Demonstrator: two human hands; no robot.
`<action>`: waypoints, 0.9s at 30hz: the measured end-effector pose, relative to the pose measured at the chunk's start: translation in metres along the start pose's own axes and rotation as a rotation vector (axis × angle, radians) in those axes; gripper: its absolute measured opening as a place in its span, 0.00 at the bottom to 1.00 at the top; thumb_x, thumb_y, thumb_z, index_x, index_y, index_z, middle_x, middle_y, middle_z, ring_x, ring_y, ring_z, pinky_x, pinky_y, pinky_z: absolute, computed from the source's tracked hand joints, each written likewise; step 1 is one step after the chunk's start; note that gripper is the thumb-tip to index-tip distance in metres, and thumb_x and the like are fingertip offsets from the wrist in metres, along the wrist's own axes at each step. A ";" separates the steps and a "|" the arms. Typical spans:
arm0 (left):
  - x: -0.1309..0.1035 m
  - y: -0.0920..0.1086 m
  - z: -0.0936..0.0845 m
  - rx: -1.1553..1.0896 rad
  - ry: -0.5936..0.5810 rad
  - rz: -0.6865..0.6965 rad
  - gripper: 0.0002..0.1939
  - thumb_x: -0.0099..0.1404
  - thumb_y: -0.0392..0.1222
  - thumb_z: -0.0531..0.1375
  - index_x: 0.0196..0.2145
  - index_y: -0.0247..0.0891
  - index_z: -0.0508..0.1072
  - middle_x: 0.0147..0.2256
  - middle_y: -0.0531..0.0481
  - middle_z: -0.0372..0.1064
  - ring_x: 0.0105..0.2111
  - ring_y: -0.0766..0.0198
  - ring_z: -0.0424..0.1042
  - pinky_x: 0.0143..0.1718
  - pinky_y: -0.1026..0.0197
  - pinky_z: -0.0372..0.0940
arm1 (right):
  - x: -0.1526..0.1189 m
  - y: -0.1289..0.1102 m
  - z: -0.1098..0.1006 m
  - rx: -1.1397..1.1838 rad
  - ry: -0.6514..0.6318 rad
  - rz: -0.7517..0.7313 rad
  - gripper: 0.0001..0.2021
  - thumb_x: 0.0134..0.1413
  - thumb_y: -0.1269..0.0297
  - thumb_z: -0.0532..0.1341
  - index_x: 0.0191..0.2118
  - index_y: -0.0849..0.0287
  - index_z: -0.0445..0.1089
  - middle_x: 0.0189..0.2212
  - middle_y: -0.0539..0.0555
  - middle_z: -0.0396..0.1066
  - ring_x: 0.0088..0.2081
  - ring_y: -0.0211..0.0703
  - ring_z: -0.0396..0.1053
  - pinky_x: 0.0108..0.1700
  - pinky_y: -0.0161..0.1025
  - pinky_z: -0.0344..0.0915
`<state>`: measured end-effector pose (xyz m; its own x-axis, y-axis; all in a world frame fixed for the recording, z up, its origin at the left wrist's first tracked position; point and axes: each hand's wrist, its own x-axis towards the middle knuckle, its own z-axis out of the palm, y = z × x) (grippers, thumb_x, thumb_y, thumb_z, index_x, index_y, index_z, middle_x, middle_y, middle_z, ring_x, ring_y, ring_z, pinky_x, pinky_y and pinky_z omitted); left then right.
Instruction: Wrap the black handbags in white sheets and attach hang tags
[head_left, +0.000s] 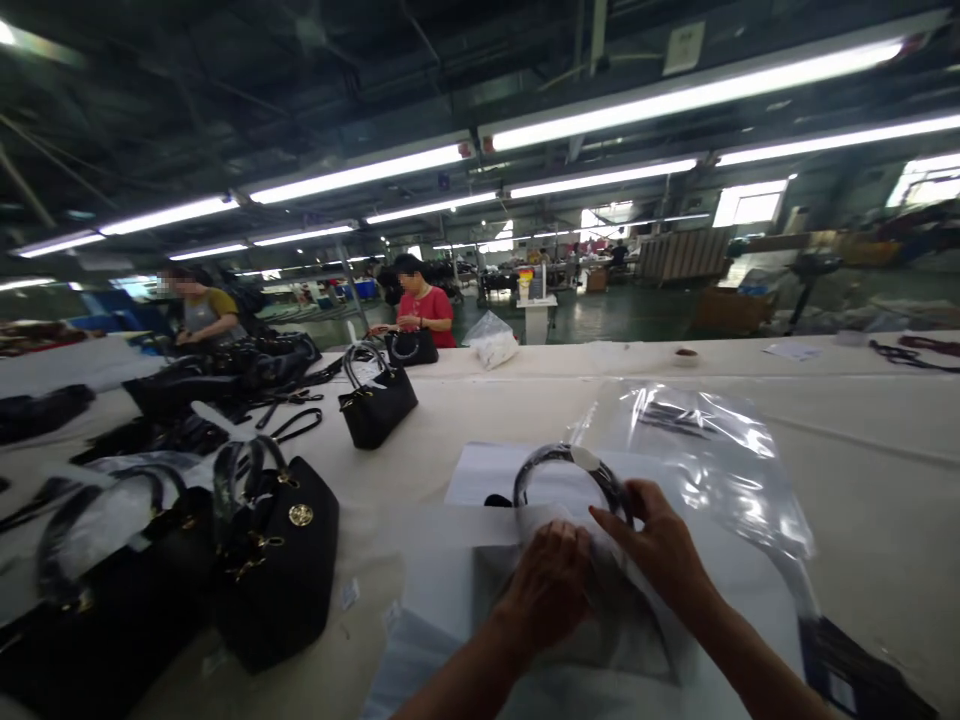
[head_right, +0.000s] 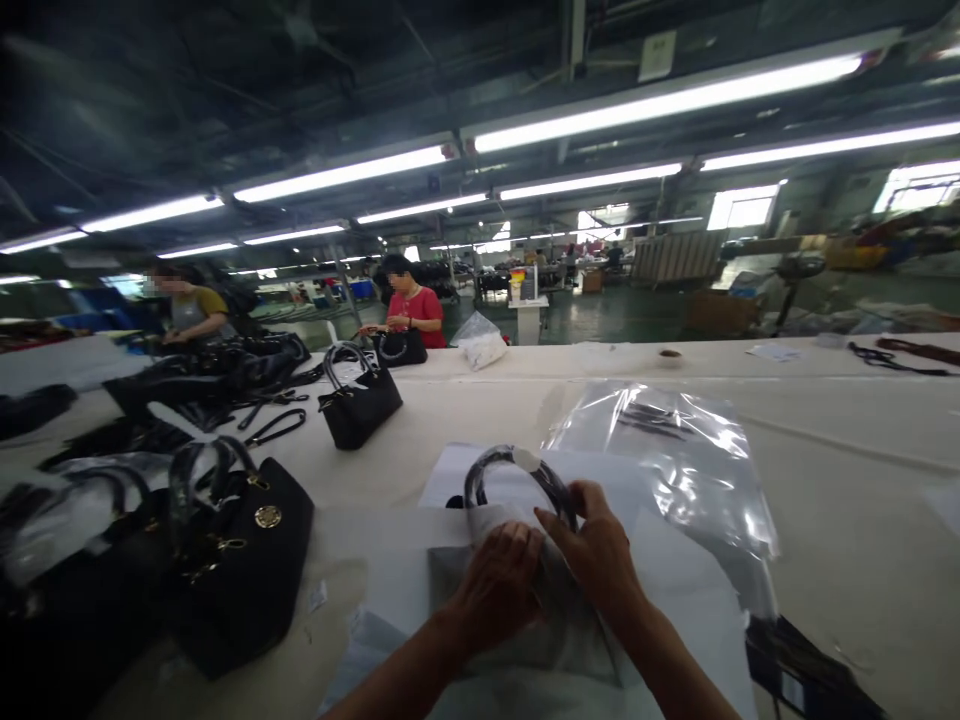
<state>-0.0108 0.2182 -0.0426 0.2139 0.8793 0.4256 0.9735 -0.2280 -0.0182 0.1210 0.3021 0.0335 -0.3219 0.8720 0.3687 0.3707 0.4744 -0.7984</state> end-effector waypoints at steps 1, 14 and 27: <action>0.004 -0.001 -0.001 -0.028 -0.029 0.002 0.46 0.49 0.54 0.66 0.56 0.23 0.53 0.52 0.30 0.60 0.53 0.45 0.59 0.56 0.47 0.55 | 0.003 -0.003 0.001 0.028 -0.015 0.018 0.20 0.40 0.47 0.62 0.35 0.56 0.62 0.26 0.51 0.70 0.29 0.46 0.68 0.31 0.40 0.64; 0.003 0.009 -0.009 -0.152 -0.279 -0.088 0.26 0.51 0.54 0.65 0.40 0.32 0.65 0.40 0.41 0.66 0.41 0.51 0.65 0.45 0.50 0.62 | -0.018 -0.006 0.000 0.788 -0.103 0.342 0.24 0.34 0.49 0.68 0.18 0.57 0.54 0.14 0.43 0.47 0.18 0.31 0.44 0.19 0.33 0.43; -0.079 0.082 -0.045 -0.379 -0.212 -0.222 0.15 0.54 0.26 0.53 0.39 0.38 0.66 0.36 0.46 0.70 0.36 0.58 0.71 0.36 0.60 0.68 | -0.120 -0.035 -0.034 1.197 -0.200 0.450 0.25 0.42 0.52 0.65 0.13 0.58 0.49 0.11 0.43 0.45 0.17 0.32 0.47 0.22 0.35 0.50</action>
<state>0.0481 0.1116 -0.0368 0.0548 0.9806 0.1881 0.9080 -0.1274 0.3992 0.1764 0.1846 0.0334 -0.5357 0.8436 -0.0360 -0.4922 -0.3467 -0.7985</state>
